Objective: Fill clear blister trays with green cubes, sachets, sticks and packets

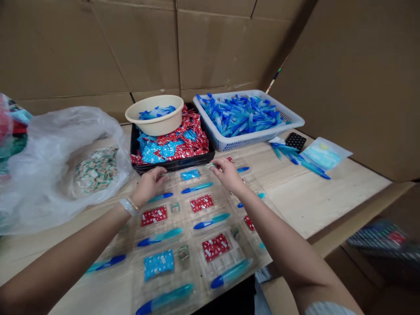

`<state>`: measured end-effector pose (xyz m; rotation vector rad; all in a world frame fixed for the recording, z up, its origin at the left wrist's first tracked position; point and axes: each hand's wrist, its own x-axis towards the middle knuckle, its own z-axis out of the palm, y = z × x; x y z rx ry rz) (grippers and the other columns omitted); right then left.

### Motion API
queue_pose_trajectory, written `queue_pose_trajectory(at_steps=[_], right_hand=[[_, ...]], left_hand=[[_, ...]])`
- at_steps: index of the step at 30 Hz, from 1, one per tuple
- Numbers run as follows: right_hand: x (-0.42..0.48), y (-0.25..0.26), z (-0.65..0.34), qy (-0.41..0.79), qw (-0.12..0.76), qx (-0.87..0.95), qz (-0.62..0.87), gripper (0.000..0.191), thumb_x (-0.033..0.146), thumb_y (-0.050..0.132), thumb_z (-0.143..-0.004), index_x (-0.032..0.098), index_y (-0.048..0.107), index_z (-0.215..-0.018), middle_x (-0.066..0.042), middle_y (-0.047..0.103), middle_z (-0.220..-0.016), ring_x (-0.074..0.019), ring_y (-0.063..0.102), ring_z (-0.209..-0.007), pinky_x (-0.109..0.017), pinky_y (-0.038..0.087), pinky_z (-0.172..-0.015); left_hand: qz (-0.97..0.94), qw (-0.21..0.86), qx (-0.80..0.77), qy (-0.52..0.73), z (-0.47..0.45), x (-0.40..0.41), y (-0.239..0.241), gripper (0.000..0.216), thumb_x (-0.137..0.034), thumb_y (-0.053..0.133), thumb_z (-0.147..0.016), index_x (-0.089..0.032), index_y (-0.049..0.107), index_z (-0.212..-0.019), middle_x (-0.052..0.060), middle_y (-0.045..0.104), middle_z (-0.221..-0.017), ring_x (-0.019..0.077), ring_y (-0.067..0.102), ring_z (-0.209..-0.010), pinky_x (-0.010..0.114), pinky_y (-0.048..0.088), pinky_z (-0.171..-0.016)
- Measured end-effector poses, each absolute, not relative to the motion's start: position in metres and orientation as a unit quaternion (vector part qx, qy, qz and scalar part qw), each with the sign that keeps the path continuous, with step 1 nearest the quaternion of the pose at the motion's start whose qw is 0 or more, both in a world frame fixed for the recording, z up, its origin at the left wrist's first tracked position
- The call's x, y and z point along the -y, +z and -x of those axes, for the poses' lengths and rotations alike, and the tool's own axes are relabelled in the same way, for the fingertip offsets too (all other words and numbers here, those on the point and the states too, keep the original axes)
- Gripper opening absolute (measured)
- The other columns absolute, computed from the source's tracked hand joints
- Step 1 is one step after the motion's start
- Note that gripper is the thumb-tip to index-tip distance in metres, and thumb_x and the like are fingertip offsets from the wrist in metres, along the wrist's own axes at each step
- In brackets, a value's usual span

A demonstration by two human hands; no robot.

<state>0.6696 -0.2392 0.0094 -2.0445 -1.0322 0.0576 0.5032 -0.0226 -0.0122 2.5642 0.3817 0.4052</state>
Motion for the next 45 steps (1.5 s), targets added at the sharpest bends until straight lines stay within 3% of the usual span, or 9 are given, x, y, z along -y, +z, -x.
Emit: queue_pose_trajectory(at_steps=[7, 16, 28, 35, 45], right_hand=[[0.242, -0.012, -0.691, 0.012, 0.342, 0.454, 0.823, 0.016, 0.021, 0.05, -0.076, 0.015, 0.059, -0.088, -0.005, 0.059, -0.082, -0.0155, 0.052, -0.073, -0.028, 0.041, -0.069], [0.214, -0.01, -0.69, -0.009, 0.048, 0.554, 0.831, 0.019, 0.016, 0.046, -0.079, 0.017, 0.059, -0.092, -0.007, 0.059, -0.092, -0.0212, 0.047, -0.091, -0.031, 0.033, -0.078], [0.207, 0.005, -0.693, 0.006, -0.074, 0.562, 0.824, 0.019, 0.013, 0.043, -0.079, 0.017, 0.058, -0.091, -0.008, 0.057, -0.092, -0.0211, 0.047, -0.092, -0.03, 0.033, -0.077], [0.204, 0.003, -0.69, 0.026, -0.096, 0.553, 0.827, 0.021, 0.014, 0.043, -0.078, 0.016, 0.059, -0.091, -0.009, 0.057, -0.093, -0.0204, 0.052, -0.085, -0.028, 0.037, -0.072], [0.227, -0.016, -0.689, -0.016, 0.024, 0.521, 0.853, 0.026, 0.017, 0.038, -0.083, 0.014, 0.061, -0.093, -0.01, 0.059, -0.097, -0.0194, 0.049, -0.093, -0.028, 0.036, -0.081]], left_hand=[[-0.97, 0.168, -0.131, 0.119, -0.5, 0.019, -0.027, 0.018, -0.022, 0.042, -0.08, -0.017, 0.057, -0.087, 0.006, 0.061, -0.085, 0.0201, 0.052, -0.084, 0.032, 0.04, -0.076], [-0.964, 0.184, -0.143, 0.131, -0.499, 0.019, -0.033, 0.019, -0.025, 0.041, -0.081, -0.017, 0.058, -0.085, 0.005, 0.061, -0.083, 0.0189, 0.05, -0.082, 0.03, 0.04, -0.076], [-0.972, 0.155, -0.119, 0.134, -0.496, 0.021, -0.03, 0.022, -0.023, 0.04, -0.082, -0.016, 0.06, -0.086, 0.007, 0.062, -0.084, 0.0197, 0.05, -0.083, 0.032, 0.04, -0.077], [-0.976, 0.14, -0.081, 0.146, -0.494, 0.018, -0.033, 0.026, -0.022, 0.037, -0.084, -0.016, 0.061, -0.091, 0.007, 0.059, -0.092, 0.0193, 0.049, -0.085, 0.033, 0.041, -0.078], [-0.984, 0.113, -0.036, 0.134, -0.481, 0.018, -0.027, 0.029, -0.02, 0.036, -0.083, -0.016, 0.06, -0.1, 0.008, 0.056, -0.109, 0.0213, 0.046, -0.095, 0.036, 0.039, -0.086]])
